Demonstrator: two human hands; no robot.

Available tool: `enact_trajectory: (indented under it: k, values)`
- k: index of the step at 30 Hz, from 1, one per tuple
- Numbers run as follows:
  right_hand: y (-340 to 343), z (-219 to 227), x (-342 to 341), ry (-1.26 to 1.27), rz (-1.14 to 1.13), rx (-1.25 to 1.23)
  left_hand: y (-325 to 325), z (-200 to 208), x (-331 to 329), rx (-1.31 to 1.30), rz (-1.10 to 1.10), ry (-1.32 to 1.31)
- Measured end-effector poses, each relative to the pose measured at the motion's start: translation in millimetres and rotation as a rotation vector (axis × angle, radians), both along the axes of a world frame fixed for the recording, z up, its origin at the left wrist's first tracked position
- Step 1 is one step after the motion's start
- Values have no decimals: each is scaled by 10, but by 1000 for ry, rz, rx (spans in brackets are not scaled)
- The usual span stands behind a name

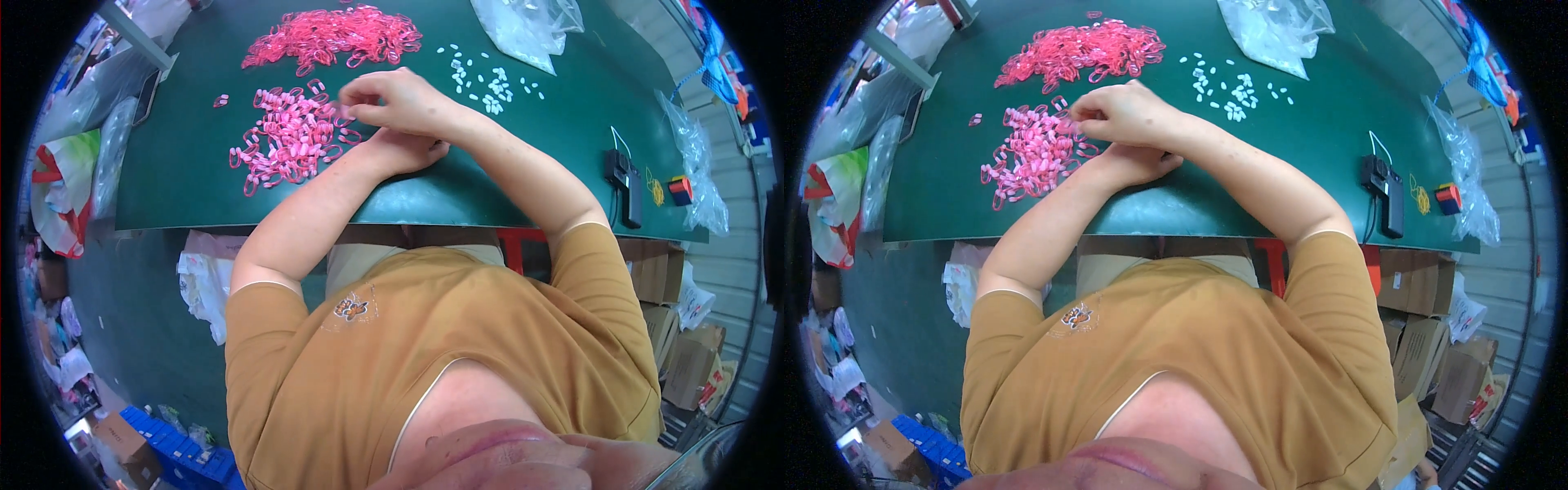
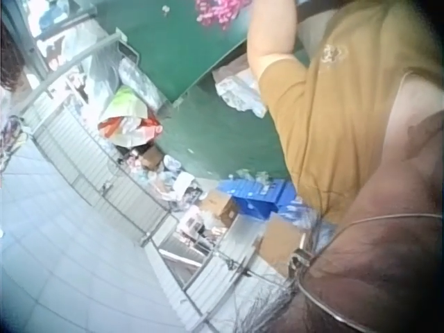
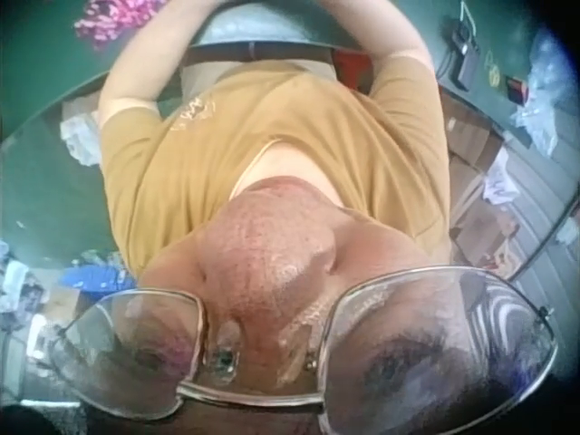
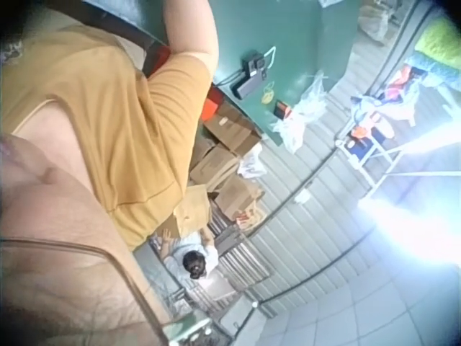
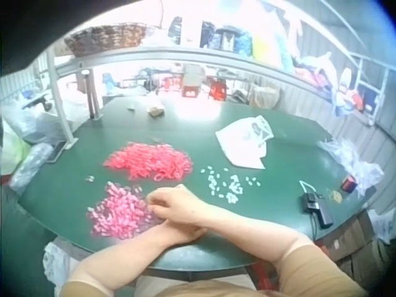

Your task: Assembling small pink and white plastic components by hand at a factory workbench.

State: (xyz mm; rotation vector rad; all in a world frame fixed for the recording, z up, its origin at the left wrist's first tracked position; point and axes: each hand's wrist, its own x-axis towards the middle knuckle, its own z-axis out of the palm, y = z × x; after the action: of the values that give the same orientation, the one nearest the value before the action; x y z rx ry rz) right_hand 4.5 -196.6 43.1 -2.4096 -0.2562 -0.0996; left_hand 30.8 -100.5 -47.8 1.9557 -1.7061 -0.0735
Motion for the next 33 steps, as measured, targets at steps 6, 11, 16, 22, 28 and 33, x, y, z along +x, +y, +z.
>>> enact_trajectory:
  k: [6,11,16,22,28,33]
  values:
    - [-281,-289,779,-259,-116,-662,-61,235,76,-52,-203,217]
    - [-571,-580,982,-242,-40,-821,-50,177,124,-141,-241,198]
    - [-642,-450,632,-292,-69,-538,-4,205,69,-269,-228,227]
    - [-1065,-505,-98,128,-347,553,-49,210,91,-552,-34,375]
    - [-1073,-606,-730,67,-302,467,-152,120,274,-415,182,515]
    - [-830,-671,-1093,-136,-345,38,-161,76,233,-180,105,279]
